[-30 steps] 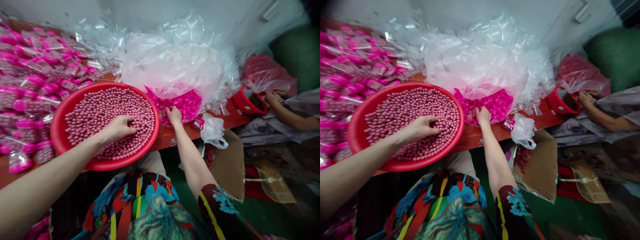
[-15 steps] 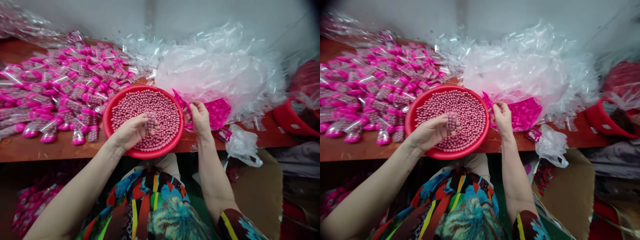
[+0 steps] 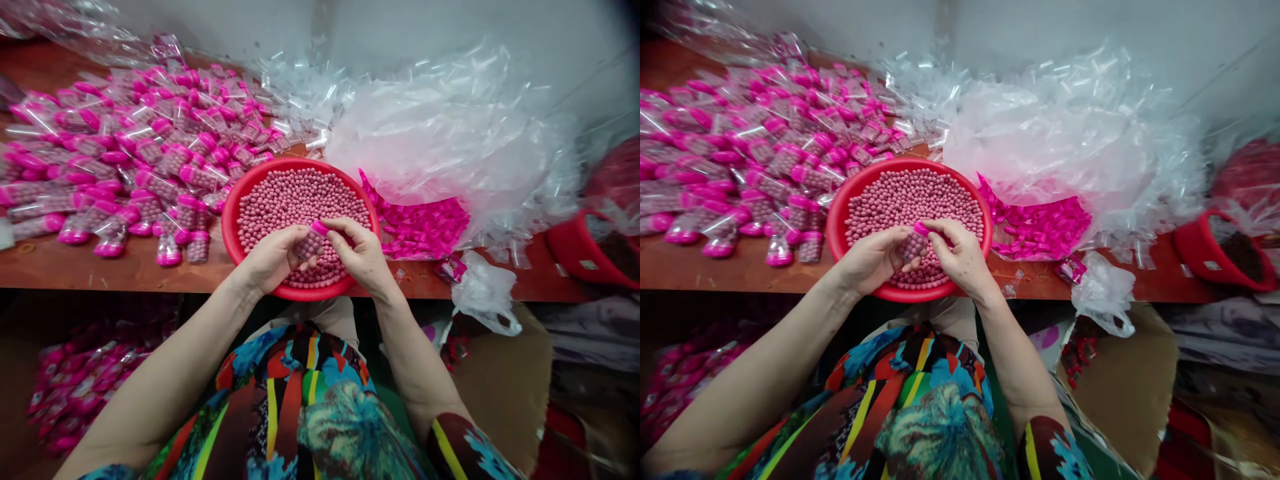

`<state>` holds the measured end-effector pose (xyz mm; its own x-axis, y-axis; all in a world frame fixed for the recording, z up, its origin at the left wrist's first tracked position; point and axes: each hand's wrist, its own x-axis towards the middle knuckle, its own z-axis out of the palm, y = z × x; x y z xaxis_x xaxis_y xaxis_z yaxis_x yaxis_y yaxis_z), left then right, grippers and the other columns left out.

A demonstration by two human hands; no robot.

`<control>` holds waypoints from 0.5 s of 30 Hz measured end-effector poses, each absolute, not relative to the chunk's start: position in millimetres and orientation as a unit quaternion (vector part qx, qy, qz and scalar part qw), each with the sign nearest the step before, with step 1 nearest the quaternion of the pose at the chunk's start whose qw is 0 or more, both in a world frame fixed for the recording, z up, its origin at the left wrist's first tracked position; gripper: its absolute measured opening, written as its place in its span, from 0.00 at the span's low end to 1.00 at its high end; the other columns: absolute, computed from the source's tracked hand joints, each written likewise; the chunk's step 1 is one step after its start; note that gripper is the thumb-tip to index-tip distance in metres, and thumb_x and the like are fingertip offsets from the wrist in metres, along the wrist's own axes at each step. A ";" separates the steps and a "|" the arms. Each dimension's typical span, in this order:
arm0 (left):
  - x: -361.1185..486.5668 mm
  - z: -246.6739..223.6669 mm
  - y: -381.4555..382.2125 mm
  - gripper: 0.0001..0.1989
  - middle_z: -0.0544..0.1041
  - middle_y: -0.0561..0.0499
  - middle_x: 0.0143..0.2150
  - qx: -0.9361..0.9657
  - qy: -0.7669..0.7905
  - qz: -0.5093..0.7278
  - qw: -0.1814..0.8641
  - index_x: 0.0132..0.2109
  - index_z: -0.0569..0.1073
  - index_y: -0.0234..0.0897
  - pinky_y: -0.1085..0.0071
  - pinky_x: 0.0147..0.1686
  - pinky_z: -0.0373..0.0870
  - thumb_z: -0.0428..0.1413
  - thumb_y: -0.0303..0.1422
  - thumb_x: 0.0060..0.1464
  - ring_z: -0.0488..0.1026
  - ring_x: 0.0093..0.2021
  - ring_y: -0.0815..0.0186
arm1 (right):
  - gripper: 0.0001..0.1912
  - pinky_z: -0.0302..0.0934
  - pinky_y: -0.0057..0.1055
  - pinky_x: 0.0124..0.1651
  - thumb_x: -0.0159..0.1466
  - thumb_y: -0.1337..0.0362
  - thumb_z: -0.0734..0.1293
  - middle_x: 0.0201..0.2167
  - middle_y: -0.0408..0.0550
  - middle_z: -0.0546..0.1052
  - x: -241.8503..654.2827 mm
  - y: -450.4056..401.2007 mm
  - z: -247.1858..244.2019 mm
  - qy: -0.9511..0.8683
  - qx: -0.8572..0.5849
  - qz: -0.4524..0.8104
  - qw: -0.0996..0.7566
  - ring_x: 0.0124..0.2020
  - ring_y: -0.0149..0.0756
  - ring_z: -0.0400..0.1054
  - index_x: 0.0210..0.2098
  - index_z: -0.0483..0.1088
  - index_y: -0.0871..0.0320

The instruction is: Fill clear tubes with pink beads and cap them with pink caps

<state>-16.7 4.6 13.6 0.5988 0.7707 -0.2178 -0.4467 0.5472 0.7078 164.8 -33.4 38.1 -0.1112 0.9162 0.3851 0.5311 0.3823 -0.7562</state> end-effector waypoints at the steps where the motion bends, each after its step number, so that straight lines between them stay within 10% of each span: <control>1: -16.6 12.4 4.3 0.06 0.77 0.47 0.32 0.311 0.267 0.364 0.836 0.37 0.78 0.31 0.74 0.23 0.65 0.59 0.30 0.56 0.72 0.27 0.68 | 0.12 0.71 0.42 0.58 0.70 0.65 0.64 0.47 0.49 0.83 166.7 -33.4 37.1 -0.722 -0.505 0.220 0.420 0.50 0.39 0.77 0.49 0.78 0.54; 9: -14.8 10.8 5.1 0.08 0.79 0.45 0.33 0.286 0.274 0.383 0.835 0.38 0.80 0.29 0.72 0.27 0.67 0.59 0.31 0.57 0.74 0.29 0.67 | 0.13 0.69 0.50 0.61 0.72 0.65 0.63 0.50 0.53 0.82 177.1 -22.0 14.2 -0.727 -0.543 0.055 0.416 0.54 0.44 0.75 0.50 0.79 0.53; 15: -12.6 3.5 3.0 0.12 0.80 0.48 0.40 0.288 0.271 0.406 0.824 0.44 0.82 0.33 0.74 0.32 0.68 0.68 0.34 0.53 0.75 0.35 0.69 | 0.10 0.72 0.40 0.57 0.71 0.62 0.66 0.48 0.49 0.82 159.0 -21.2 26.5 -0.687 -0.506 0.222 0.472 0.51 0.38 0.76 0.48 0.78 0.54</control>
